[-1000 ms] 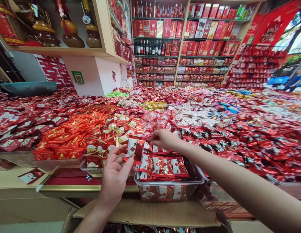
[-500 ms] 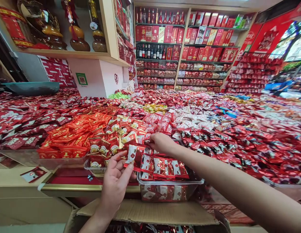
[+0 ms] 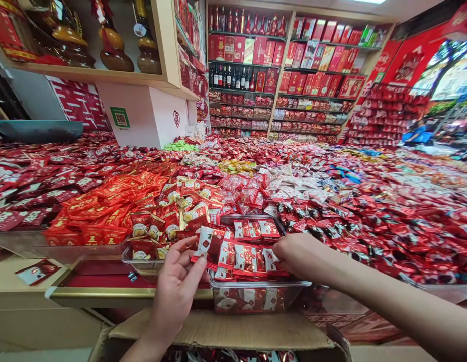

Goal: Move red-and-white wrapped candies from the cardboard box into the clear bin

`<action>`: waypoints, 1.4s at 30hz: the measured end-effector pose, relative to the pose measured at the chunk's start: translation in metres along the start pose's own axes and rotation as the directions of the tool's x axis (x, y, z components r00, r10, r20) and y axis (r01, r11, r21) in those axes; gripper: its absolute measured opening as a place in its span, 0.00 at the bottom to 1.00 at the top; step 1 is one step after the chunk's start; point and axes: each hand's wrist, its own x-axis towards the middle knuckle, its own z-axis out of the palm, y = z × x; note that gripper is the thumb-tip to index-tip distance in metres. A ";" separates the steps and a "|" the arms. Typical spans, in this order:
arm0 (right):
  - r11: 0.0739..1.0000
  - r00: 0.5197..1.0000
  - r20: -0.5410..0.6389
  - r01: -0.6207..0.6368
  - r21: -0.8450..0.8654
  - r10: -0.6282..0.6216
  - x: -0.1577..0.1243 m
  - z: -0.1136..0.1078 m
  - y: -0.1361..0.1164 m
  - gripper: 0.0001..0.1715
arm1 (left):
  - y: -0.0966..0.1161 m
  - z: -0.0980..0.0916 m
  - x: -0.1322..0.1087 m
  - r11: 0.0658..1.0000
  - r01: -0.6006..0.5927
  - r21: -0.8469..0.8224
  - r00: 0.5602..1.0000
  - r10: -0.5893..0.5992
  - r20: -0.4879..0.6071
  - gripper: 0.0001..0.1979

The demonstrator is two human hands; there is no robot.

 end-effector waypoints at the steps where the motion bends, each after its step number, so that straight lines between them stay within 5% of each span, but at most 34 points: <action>1: 1.000 1.000 0.028 -0.003 0.006 0.003 0.002 0.002 0.000 0.12 | 0.001 0.000 0.000 1.000 0.002 0.003 1.000 -0.002 -0.001 0.19; 13: 0.998 0.991 0.129 -0.027 0.052 0.020 0.009 0.007 -0.006 0.10 | 0.003 -0.001 0.000 0.998 -0.004 0.059 0.999 0.006 -0.033 0.18; 16: 0.993 0.997 0.077 -0.016 0.115 0.007 0.003 0.002 0.000 0.06 | 0.004 -0.003 -0.001 0.999 0.006 0.053 0.999 -0.004 -0.044 0.18; 19: 0.952 0.993 -0.114 0.025 0.304 0.010 0.004 -0.014 -0.006 0.05 | 0.008 0.003 0.002 0.999 -0.009 0.049 0.999 0.011 -0.031 0.17; 21: 0.814 0.962 -0.263 0.095 0.573 0.072 0.012 -0.025 -0.016 0.08 | 0.013 0.013 0.010 0.997 -0.043 0.060 0.999 0.043 0.011 0.15; 23: 0.511 0.930 -0.324 0.197 0.837 0.172 0.026 -0.030 -0.028 0.10 | 0.018 0.026 0.022 0.994 -0.078 0.078 0.994 0.072 0.078 0.15; 26: 0.077 0.913 -0.286 0.275 0.958 0.291 0.052 -0.025 -0.035 0.12 | 0.024 0.041 0.039 0.987 -0.094 0.130 0.982 0.071 0.176 0.16; 28: -0.002 0.905 -0.219 0.236 0.972 0.365 0.067 -0.016 -0.029 0.12 | 0.026 0.041 0.041 0.981 -0.099 0.166 0.979 0.066 0.193 0.16; 30: 0.067 0.905 -0.107 0.086 0.994 0.412 0.079 -0.006 -0.019 0.11 | 0.024 0.035 0.033 0.977 -0.120 0.176 0.979 0.087 0.185 0.15; 34: 0.371 0.913 0.069 -0.232 0.899 0.402 0.099 0.008 -0.011 0.10 | 0.014 0.017 -0.006 0.978 -0.124 0.167 0.975 0.088 0.206 0.12; 42: 0.718 0.970 0.029 -0.197 0.668 0.240 0.124 0.007 -0.030 0.11 | -0.005 -0.005 -0.054 0.951 -0.177 0.255 0.949 0.096 0.301 0.12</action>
